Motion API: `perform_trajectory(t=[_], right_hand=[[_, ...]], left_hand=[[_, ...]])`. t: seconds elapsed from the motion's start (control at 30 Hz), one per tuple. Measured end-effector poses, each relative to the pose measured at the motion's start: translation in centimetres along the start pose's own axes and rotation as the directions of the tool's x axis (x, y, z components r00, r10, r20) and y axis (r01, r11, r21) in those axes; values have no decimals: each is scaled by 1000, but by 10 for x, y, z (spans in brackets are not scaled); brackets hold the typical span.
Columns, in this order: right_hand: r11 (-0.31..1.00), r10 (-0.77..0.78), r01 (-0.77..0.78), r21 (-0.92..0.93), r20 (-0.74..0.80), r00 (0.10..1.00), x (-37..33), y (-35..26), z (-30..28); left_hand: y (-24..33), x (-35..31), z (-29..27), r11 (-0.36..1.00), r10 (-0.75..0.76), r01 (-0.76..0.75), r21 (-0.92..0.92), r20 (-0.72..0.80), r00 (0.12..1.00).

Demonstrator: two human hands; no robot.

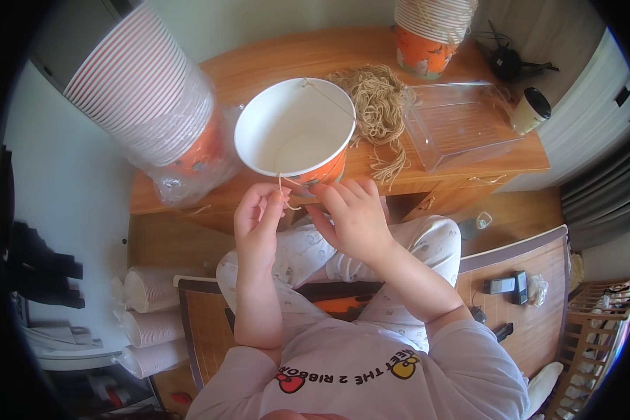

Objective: Attaching string handles to paper buckets.

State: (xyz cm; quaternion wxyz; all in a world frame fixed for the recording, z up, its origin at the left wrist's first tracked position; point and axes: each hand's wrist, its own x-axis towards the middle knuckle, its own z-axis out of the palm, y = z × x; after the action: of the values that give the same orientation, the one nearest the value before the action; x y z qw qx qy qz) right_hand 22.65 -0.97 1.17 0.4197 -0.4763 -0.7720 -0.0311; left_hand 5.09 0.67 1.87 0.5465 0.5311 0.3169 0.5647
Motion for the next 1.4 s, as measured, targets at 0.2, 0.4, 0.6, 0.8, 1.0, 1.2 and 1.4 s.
perform_trajectory(t=[0.2, 0.4, 0.6, 0.8, 1.0, 1.2, 1.4], right_hand=[[999, 14, -14, -37, 3, 1000, 5, 1, 4], [1000, 1, -3, -25, -57, 998, 9, 4, 6], [982, 29, -22, 187, -31, 999, 10, -8, -16], [978, -83, 87, 187, -29, 996, 9, -9, -18], [988, -91, 94, 121, -34, 995, 5, -8, -18], [985, -33, 49, 168, -99, 995, 7, -9, -19], [979, -61, 96, 180, -192, 980, 15, -10, -17]], left_hand=[[-6, 4, 2, 995, 83, -82, 57, -13, 996], [-7, 4, 4, 964, 179, -170, 205, -28, 983], [-13, -1, 5, 989, 121, -115, 90, -68, 990], [-17, -5, 13, 993, 37, -44, -105, -68, 997], [-12, -7, 18, 940, -9, -26, -341, -102, 995], [-16, -7, 18, 923, -23, -9, -384, -78, 997], [-14, -10, 14, 956, -12, -7, -292, -63, 998]])
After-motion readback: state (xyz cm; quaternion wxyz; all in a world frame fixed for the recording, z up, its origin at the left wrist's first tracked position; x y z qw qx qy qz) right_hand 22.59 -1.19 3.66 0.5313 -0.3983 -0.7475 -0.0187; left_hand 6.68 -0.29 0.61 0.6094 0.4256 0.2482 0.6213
